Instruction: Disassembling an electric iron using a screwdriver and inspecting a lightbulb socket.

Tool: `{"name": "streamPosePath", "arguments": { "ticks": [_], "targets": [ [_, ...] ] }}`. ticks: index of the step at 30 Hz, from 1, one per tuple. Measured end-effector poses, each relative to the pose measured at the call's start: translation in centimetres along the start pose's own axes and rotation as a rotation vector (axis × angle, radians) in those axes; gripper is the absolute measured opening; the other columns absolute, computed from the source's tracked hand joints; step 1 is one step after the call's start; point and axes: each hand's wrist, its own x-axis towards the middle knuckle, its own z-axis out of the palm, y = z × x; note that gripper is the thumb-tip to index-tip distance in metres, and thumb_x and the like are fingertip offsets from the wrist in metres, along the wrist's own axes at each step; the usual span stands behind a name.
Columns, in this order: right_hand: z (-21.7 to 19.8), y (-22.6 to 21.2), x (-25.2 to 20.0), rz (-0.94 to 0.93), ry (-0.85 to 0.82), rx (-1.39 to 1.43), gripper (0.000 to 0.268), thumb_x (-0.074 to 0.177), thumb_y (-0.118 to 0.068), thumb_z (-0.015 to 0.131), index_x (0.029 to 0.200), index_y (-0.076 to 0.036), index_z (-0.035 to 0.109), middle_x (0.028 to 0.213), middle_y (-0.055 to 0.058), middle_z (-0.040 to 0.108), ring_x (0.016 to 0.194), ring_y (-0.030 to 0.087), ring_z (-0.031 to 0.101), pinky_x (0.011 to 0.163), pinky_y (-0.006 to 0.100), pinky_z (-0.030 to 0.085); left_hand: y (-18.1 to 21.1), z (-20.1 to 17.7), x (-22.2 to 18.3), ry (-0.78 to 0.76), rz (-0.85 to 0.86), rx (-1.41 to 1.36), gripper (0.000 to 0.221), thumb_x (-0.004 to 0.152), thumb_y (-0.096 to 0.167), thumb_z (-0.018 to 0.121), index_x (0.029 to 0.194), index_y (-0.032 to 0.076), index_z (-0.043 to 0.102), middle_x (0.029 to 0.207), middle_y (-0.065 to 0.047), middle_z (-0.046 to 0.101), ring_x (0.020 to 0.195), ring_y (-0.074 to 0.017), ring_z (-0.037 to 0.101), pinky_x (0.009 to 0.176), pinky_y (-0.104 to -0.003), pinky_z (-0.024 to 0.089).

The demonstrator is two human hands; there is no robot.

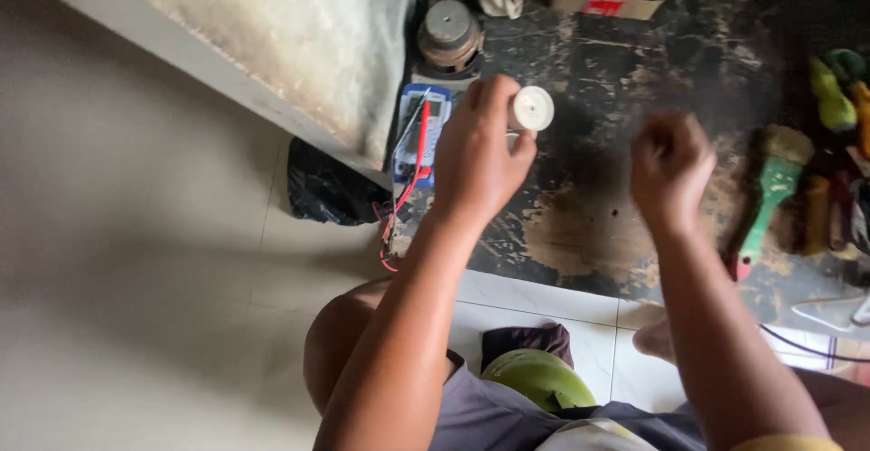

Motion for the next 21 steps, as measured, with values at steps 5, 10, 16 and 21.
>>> {"name": "streamPosePath", "arguments": {
  "ticks": [5,10,16,21],
  "targets": [
    [-3.9,-2.1,-7.6,0.030,0.003,0.064,0.016,0.088,0.003,0.069,0.100,-0.006,0.073,0.084,0.016,0.068,0.081,0.037,0.067,0.076,0.040,0.051,1.1,1.5,0.2,-0.017,-0.187,-0.350,0.041,0.078,0.020,0.078,0.114,0.010,0.058,0.091,-0.016,0.069,0.087,-0.0369,0.075,0.077,-0.046,0.062],
    [-7.9,-2.3,-12.5,0.031,-0.076,0.045,0.024,0.080,0.000,0.073,0.100,-0.013,0.075,0.083,0.007,0.071,0.080,0.033,0.070,0.075,0.043,0.054,2.8,2.2,-0.8,-0.075,-0.392,-0.739,0.051,0.084,0.025,0.079,0.126,0.001,0.060,0.092,-0.018,0.071,0.085,-0.0273,0.075,0.076,-0.042,0.063],
    [-10.4,-1.3,-15.2,-0.035,0.006,-0.089,0.018,0.085,-0.008,0.075,0.101,-0.016,0.075,0.092,0.004,0.071,0.084,0.032,0.069,0.077,0.040,0.053,4.2,2.6,-2.5,-0.125,-0.284,-0.826,0.054,0.083,0.014,0.080,0.129,-0.002,0.057,0.105,-0.025,0.067,0.095,-0.0309,0.073,0.085,-0.042,0.062],
    [-10.5,1.1,-16.4,-0.013,0.066,-0.135,0.019,0.084,-0.006,0.076,0.101,-0.016,0.075,0.097,0.008,0.071,0.088,0.034,0.069,0.079,0.042,0.053,4.0,3.4,-4.0,-0.103,0.020,-0.430,0.043,0.084,0.000,0.070,0.125,0.002,0.058,0.106,-0.019,0.064,0.101,-0.0366,0.070,0.087,-0.045,0.061]
  ]
}}
